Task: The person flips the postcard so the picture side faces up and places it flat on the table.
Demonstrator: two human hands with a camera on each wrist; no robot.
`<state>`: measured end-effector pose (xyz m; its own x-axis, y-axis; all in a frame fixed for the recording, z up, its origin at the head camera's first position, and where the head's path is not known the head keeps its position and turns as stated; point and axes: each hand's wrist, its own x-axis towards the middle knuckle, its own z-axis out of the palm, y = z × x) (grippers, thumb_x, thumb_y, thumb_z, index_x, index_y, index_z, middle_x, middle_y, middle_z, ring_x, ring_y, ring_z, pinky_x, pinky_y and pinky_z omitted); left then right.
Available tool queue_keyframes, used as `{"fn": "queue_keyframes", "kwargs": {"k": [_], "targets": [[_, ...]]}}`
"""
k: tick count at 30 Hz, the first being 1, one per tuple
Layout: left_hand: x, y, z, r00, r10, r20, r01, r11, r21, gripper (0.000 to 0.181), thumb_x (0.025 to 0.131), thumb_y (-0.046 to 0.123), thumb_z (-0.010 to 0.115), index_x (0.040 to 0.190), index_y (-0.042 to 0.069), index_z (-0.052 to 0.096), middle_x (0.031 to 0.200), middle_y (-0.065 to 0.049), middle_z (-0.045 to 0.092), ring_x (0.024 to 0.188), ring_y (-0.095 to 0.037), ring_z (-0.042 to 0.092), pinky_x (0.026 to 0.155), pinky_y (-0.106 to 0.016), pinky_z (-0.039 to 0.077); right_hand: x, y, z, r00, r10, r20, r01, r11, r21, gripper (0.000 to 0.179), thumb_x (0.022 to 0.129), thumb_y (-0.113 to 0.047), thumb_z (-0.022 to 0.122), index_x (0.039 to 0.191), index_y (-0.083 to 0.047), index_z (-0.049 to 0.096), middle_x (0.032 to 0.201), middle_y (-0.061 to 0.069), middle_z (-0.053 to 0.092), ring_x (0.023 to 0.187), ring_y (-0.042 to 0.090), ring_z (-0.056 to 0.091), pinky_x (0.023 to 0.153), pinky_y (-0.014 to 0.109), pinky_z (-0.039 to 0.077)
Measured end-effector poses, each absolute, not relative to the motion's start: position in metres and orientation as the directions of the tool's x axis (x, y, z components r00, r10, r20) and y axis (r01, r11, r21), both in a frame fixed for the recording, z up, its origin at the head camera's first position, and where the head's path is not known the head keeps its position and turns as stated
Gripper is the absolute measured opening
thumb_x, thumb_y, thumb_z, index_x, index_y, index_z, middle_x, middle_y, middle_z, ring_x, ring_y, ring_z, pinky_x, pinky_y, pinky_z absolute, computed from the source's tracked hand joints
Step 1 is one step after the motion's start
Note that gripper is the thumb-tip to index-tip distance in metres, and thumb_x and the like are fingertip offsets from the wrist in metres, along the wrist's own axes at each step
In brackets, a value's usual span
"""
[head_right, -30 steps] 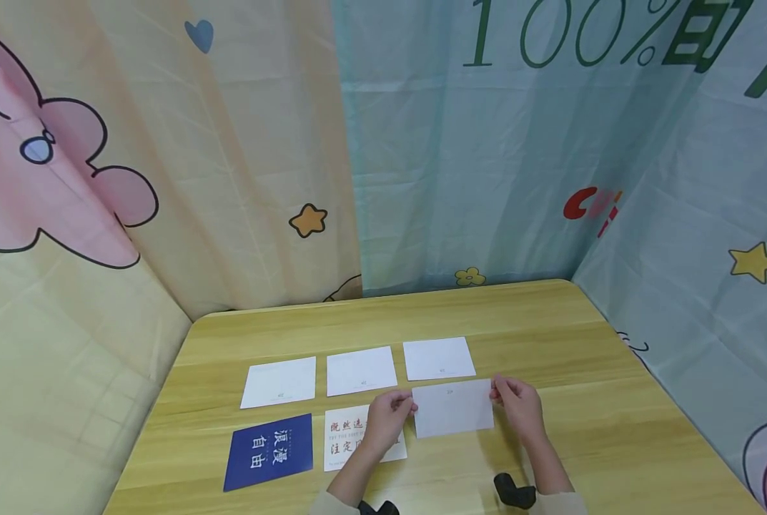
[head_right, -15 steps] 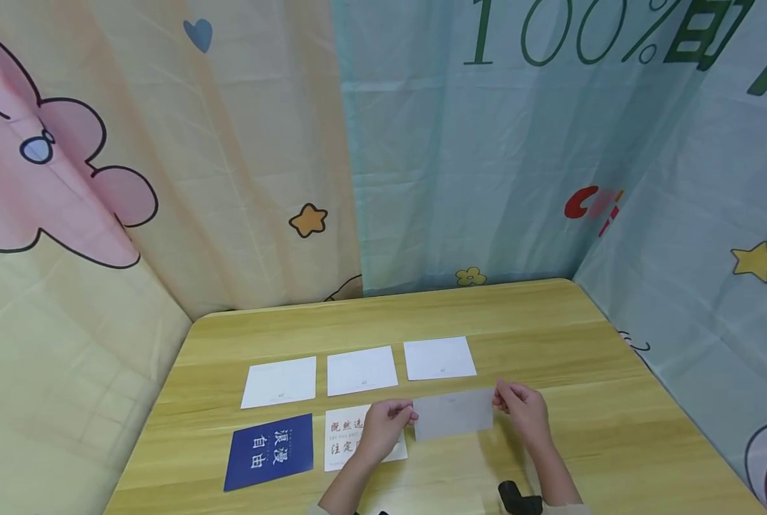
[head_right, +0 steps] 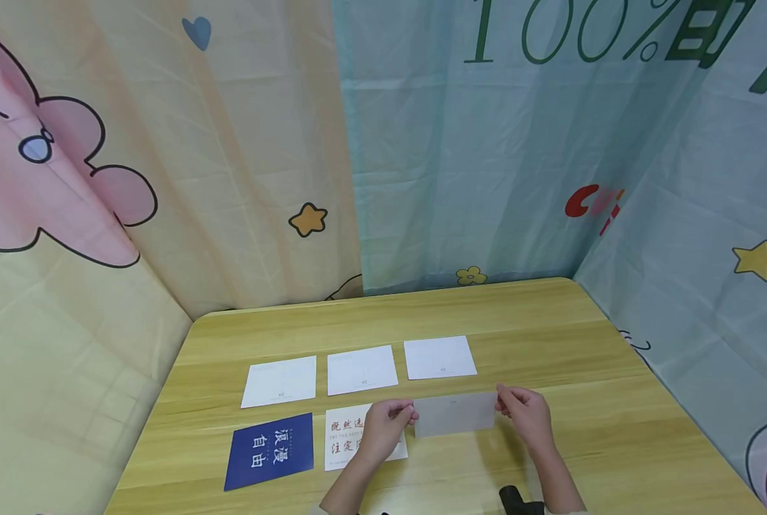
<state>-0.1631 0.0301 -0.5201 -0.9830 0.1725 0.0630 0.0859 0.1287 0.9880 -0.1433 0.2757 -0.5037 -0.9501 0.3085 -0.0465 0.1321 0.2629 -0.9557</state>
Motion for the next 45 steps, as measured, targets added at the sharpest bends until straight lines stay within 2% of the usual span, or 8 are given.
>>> {"fn": "queue_keyframes", "kwargs": {"k": [11, 19, 22, 25, 26, 30, 39, 45], "targets": [[-0.165, 0.030, -0.521, -0.982, 0.180, 0.046, 0.071, 0.131, 0.989, 0.014, 0.087, 0.001, 0.057, 0.093, -0.005, 0.067, 0.072, -0.001, 0.066, 0.067, -0.012, 0.063, 0.061, -0.018, 0.049, -0.143, 0.274, -0.500, -0.947, 0.311, -0.079, 0.155, 0.227, -0.961, 0.040, 0.092, -0.025, 0.056, 0.072, 0.009, 0.063, 0.065, 0.006, 0.063, 0.062, 0.018, 0.058, 0.061, 0.027, 0.050], [-0.162, 0.028, -0.518, -0.979, 0.196, 0.054, 0.083, 0.145, 0.986, 0.010, 0.084, 0.000, 0.060, 0.088, -0.004, 0.069, 0.068, 0.000, 0.065, 0.063, -0.010, 0.062, 0.057, -0.019, 0.048, -0.143, 0.278, -0.504, -0.944, 0.306, -0.121, 0.179, 0.169, -0.969, 0.037, 0.092, -0.021, 0.056, 0.074, 0.010, 0.064, 0.066, 0.006, 0.064, 0.061, 0.016, 0.059, 0.061, 0.026, 0.050], [-0.159, 0.027, -0.517, -0.978, 0.201, 0.046, 0.079, 0.159, 0.984, 0.009, 0.084, 0.001, 0.061, 0.086, -0.002, 0.069, 0.068, 0.001, 0.064, 0.061, -0.009, 0.061, 0.056, -0.020, 0.047, -0.146, 0.286, -0.518, -0.951, 0.282, -0.127, 0.169, 0.133, -0.977, 0.044, 0.085, -0.037, 0.063, 0.074, 0.005, 0.066, 0.066, 0.005, 0.065, 0.061, 0.015, 0.060, 0.061, 0.025, 0.050], [-0.158, 0.027, -0.516, -0.979, 0.202, 0.041, 0.074, 0.161, 0.984, 0.009, 0.084, 0.002, 0.061, 0.085, -0.001, 0.070, 0.067, 0.002, 0.064, 0.061, -0.009, 0.061, 0.056, -0.020, 0.047, -0.145, 0.288, -0.519, -0.956, 0.264, -0.129, 0.167, 0.125, -0.978, 0.043, 0.084, -0.038, 0.063, 0.073, 0.004, 0.067, 0.066, 0.004, 0.065, 0.061, 0.015, 0.060, 0.061, 0.025, 0.050], [-0.158, 0.026, -0.517, -0.978, 0.203, 0.039, 0.073, 0.160, 0.985, 0.009, 0.084, 0.002, 0.061, 0.085, -0.001, 0.070, 0.067, 0.001, 0.065, 0.061, -0.008, 0.061, 0.057, -0.020, 0.047, -0.145, 0.288, -0.519, -0.956, 0.261, -0.131, 0.166, 0.120, -0.979, 0.042, 0.084, -0.037, 0.064, 0.072, 0.003, 0.067, 0.065, 0.003, 0.065, 0.061, 0.014, 0.059, 0.060, 0.024, 0.049], [-0.157, 0.025, -0.517, -0.977, 0.211, 0.034, 0.065, 0.144, 0.987, 0.009, 0.083, 0.001, 0.061, 0.085, -0.002, 0.069, 0.067, -0.001, 0.065, 0.061, -0.009, 0.062, 0.058, -0.021, 0.049, -0.138, 0.278, -0.502, -0.951, 0.277, -0.139, 0.184, 0.141, -0.973, 0.031, 0.091, -0.015, 0.056, 0.075, 0.010, 0.065, 0.064, 0.005, 0.063, 0.060, 0.016, 0.058, 0.059, 0.026, 0.049], [-0.153, 0.022, -0.515, -0.970, 0.244, 0.014, 0.031, 0.068, 0.997, 0.009, 0.082, 0.000, 0.062, 0.083, -0.005, 0.069, 0.069, -0.006, 0.066, 0.063, -0.013, 0.064, 0.063, -0.030, 0.053, -0.132, 0.280, -0.502, -0.954, 0.244, -0.171, 0.209, 0.138, -0.968, 0.030, 0.091, -0.016, 0.055, 0.080, 0.011, 0.065, 0.066, 0.005, 0.064, 0.062, 0.018, 0.059, 0.061, 0.028, 0.049], [-0.151, 0.021, -0.515, -0.964, 0.264, 0.022, 0.045, 0.084, 0.995, 0.009, 0.082, 0.000, 0.061, 0.079, -0.002, 0.070, 0.068, -0.006, 0.066, 0.061, -0.015, 0.063, 0.062, -0.034, 0.053, -0.129, 0.280, -0.504, -0.953, 0.252, -0.168, 0.214, 0.171, -0.962, 0.026, 0.090, -0.012, 0.056, 0.079, 0.009, 0.066, 0.067, 0.008, 0.065, 0.061, 0.016, 0.060, 0.060, 0.027, 0.049]]}}
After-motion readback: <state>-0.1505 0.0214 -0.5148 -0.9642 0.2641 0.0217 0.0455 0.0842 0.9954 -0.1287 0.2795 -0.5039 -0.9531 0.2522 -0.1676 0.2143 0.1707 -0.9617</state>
